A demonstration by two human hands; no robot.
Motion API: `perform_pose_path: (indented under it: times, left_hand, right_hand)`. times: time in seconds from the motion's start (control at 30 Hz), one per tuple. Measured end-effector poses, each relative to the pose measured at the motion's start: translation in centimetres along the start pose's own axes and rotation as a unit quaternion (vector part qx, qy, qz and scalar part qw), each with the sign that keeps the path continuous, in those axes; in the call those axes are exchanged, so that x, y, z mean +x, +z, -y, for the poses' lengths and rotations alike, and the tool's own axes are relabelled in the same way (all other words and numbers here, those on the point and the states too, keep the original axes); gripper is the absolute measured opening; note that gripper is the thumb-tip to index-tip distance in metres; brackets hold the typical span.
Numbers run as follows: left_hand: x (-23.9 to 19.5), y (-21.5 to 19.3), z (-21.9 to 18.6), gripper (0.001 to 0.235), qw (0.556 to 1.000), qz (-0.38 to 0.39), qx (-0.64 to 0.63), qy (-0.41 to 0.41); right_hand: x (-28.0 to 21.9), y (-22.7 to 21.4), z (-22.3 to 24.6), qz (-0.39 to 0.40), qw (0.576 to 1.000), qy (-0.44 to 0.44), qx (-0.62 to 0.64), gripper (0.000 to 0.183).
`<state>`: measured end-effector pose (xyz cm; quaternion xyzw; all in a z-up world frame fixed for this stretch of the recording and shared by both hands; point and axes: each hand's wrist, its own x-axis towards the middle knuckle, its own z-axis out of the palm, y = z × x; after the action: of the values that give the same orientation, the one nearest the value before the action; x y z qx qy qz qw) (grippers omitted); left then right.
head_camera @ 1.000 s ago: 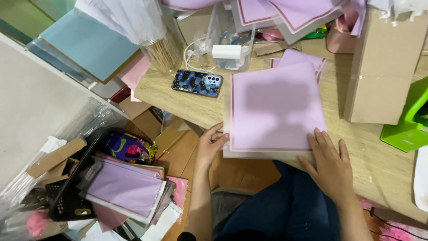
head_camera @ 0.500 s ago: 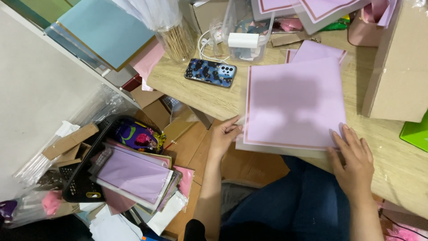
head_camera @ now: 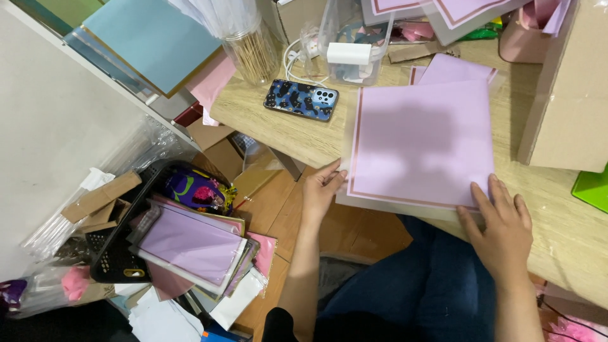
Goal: The person cuts purple wrapping paper and folds it to wrap a small teddy bear and flower bouquet.
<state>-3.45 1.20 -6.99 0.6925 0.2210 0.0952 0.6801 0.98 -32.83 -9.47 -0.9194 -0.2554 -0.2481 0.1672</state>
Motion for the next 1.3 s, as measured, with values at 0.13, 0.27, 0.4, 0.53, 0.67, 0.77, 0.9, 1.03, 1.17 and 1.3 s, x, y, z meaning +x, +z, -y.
perform_pose_path:
  times: [0.13,0.27,0.4,0.53,0.67,0.77,0.9,1.03,1.17,1.3]
  left_hand:
    - [-0.4,-0.4,-0.7,0.054,0.996,-0.009,0.087,0.005]
    - [-0.2,-0.9,0.2,0.057,0.999,0.017,0.042,0.021]
    - [-0.2,-1.1,0.3,0.056,0.998,0.05,0.021,0.009]
    - [-0.1,-1.2,0.6,0.057,0.999,0.051,0.018,0.001]
    - [0.0,-1.1,0.5,0.058,0.999,0.049,0.0,-0.005]
    - [-0.1,-1.0,0.5,0.056,0.999,0.046,0.002,0.0]
    - [0.0,-0.5,1.2,0.053,0.998,0.054,-0.002,0.027]
    - [0.0,0.0,1.2,0.054,0.998,0.054,-0.01,0.018]
    - [0.0,0.2,1.5,0.053,0.999,0.051,-0.005,0.014]
    - [0.0,0.1,1.2,0.054,0.998,0.049,-0.024,-0.014]
  right_hand:
    - [0.2,-0.3,0.6,0.028,0.999,0.016,-0.01,0.049]
    - [0.1,0.0,0.3,0.028,0.999,0.015,-0.032,0.05]
    - [0.2,-0.3,0.4,0.023,1.0,0.013,-0.006,0.05]
    - [0.3,-0.3,0.4,0.04,0.999,0.028,0.01,0.052]
    - [1.4,-1.5,1.1,0.083,0.993,0.073,0.044,0.06]
    - [2.8,-3.0,2.0,0.085,0.984,0.097,0.123,0.068]
    - [5.3,-4.3,1.4,0.11,0.976,0.066,0.177,0.089]
    - [8.2,-6.7,1.9,0.166,0.968,0.087,0.169,0.077]
    - [9.4,-4.7,0.6,0.198,0.966,0.085,0.145,0.071]
    - [7.6,-0.8,-0.1,0.092,0.995,-0.029,-0.017,0.074]
